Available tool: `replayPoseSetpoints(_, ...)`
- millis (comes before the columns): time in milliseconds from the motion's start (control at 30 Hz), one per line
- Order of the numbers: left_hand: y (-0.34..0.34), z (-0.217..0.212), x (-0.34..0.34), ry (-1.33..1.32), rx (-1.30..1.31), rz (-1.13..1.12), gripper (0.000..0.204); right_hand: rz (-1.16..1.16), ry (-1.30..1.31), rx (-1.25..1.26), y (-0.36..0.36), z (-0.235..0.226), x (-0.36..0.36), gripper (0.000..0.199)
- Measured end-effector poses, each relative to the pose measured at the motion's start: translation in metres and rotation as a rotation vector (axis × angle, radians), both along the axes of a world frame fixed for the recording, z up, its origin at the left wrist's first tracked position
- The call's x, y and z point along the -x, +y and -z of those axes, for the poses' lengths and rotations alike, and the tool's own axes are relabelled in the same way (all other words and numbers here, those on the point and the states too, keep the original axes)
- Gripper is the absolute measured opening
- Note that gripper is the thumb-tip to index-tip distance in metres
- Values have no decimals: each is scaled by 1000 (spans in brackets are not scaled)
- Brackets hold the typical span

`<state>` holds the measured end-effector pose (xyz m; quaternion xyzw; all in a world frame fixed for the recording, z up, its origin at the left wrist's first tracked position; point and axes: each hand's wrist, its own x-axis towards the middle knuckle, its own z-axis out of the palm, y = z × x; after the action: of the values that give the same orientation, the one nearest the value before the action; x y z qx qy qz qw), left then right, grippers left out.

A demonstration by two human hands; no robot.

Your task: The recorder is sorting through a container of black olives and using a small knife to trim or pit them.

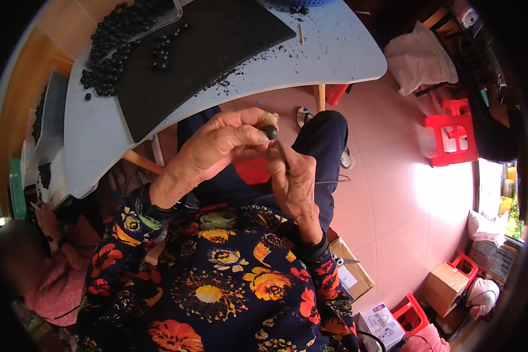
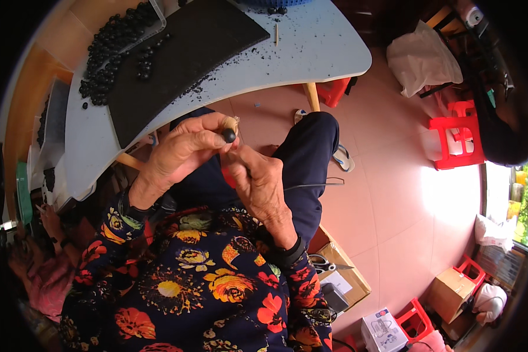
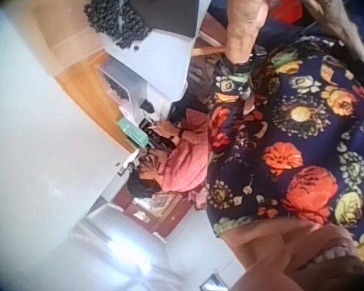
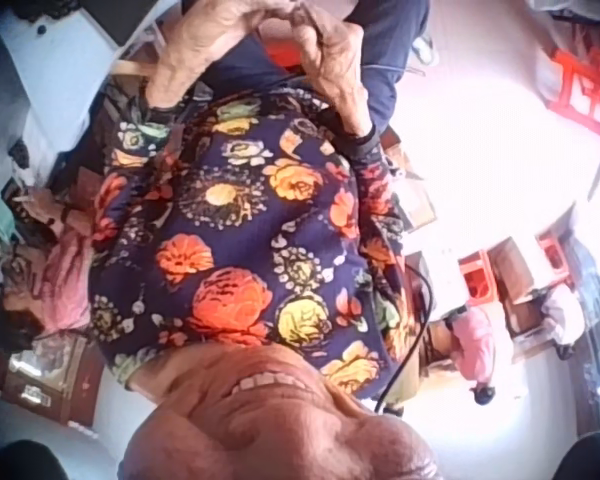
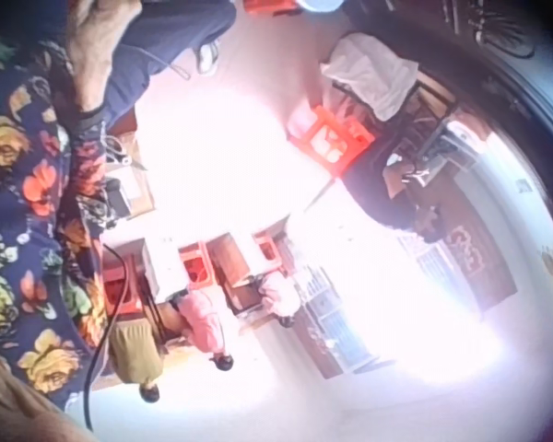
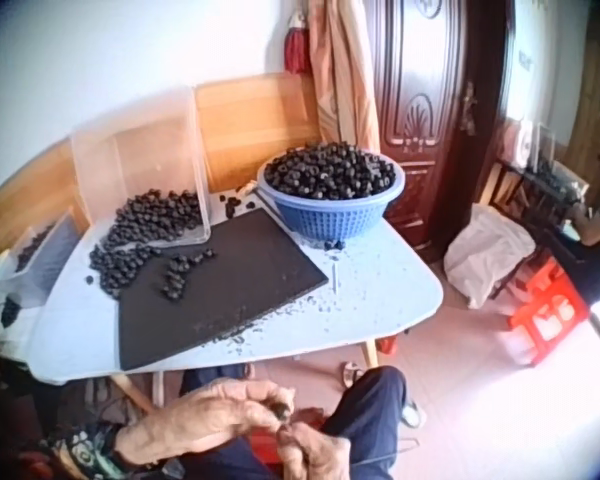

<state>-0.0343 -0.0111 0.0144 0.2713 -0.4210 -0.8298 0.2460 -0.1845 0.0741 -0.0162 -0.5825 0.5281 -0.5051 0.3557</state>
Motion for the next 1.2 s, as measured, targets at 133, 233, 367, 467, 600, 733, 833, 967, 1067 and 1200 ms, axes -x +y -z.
replayPoseSetpoints(133,12,-4,-4,57,53,23,23,90,-351,-111,9,13,-2,22)
replayPoseSetpoints(233,13,-5,-7,100,95,15,24,74,-480,-152,9,10,-1,24)
replayPoseSetpoints(367,15,1,-12,70,75,13,24,96,-550,-157,8,12,-4,18)
replayPoseSetpoints(467,16,3,-11,37,27,0,25,143,-533,-123,7,0,-8,12)
replayPoseSetpoints(600,19,-7,-2,3,-7,-54,27,66,-324,94,3,-11,-10,15)
replayPoseSetpoints(733,12,-3,-15,-54,108,4,33,23,-173,91,-7,-22,-18,13)
replayPoseSetpoints(833,14,11,-23,29,101,-60,42,-54,-175,-23,-15,-23,-17,10)
replayPoseSetpoints(967,8,0,-32,43,91,-148,48,-238,-200,-154,-39,-44,-11,13)
replayPoseSetpoints(1067,7,-4,-40,-69,140,-103,40,-68,-97,-117,-75,-69,1,15)
replayPoseSetpoints(1200,0,-13,-41,32,-44,-224,26,166,18,-28,-161,-127,38,20)
